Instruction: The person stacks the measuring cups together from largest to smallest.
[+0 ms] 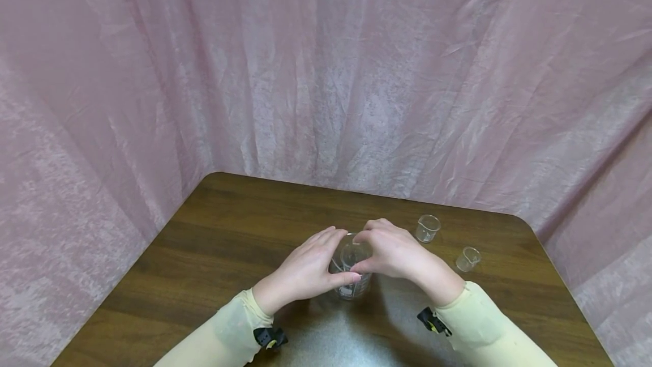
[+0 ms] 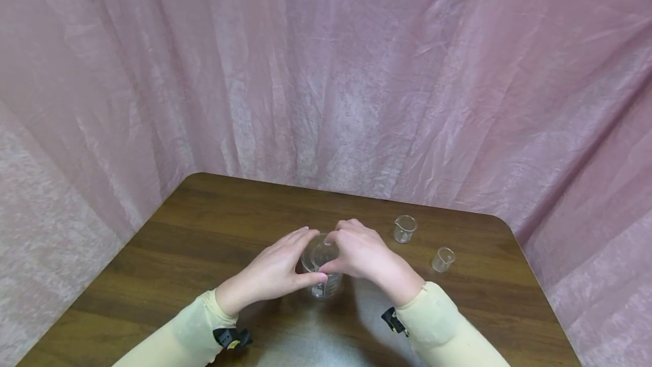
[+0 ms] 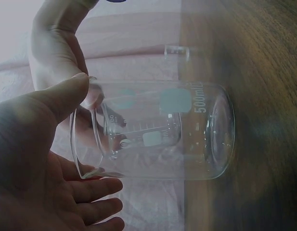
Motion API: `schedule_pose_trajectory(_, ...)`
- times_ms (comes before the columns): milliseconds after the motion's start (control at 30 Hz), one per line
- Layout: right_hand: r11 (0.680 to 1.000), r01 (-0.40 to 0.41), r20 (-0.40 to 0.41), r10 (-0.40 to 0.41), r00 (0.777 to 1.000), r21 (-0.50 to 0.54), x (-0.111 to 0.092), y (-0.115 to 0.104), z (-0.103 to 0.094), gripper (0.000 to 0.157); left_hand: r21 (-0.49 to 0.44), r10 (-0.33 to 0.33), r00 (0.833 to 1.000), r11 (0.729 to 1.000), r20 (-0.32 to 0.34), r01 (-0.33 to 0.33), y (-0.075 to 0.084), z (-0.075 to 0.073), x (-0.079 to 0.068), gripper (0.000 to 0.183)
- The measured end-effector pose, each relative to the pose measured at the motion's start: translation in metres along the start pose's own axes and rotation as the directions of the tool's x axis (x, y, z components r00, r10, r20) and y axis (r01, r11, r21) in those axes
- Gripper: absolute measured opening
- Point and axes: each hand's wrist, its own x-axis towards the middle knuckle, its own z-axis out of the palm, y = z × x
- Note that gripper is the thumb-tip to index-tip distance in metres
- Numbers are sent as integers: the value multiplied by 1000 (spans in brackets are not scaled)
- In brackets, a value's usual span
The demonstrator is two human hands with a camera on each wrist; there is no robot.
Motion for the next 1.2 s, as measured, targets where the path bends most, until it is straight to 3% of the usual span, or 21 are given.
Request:
schedule_pose_trajectory(700, 996, 26, 91, -17, 996, -90, 13, -7, 0, 45, 13, 17, 1000, 1000, -7, -17, -1, 1, 1, 94)
schedule_pose_trajectory(1200, 985, 97, 175, -72, 982, -140, 20, -5, 1, 40, 32, 47, 998, 998, -29, -46, -1, 2, 1, 91)
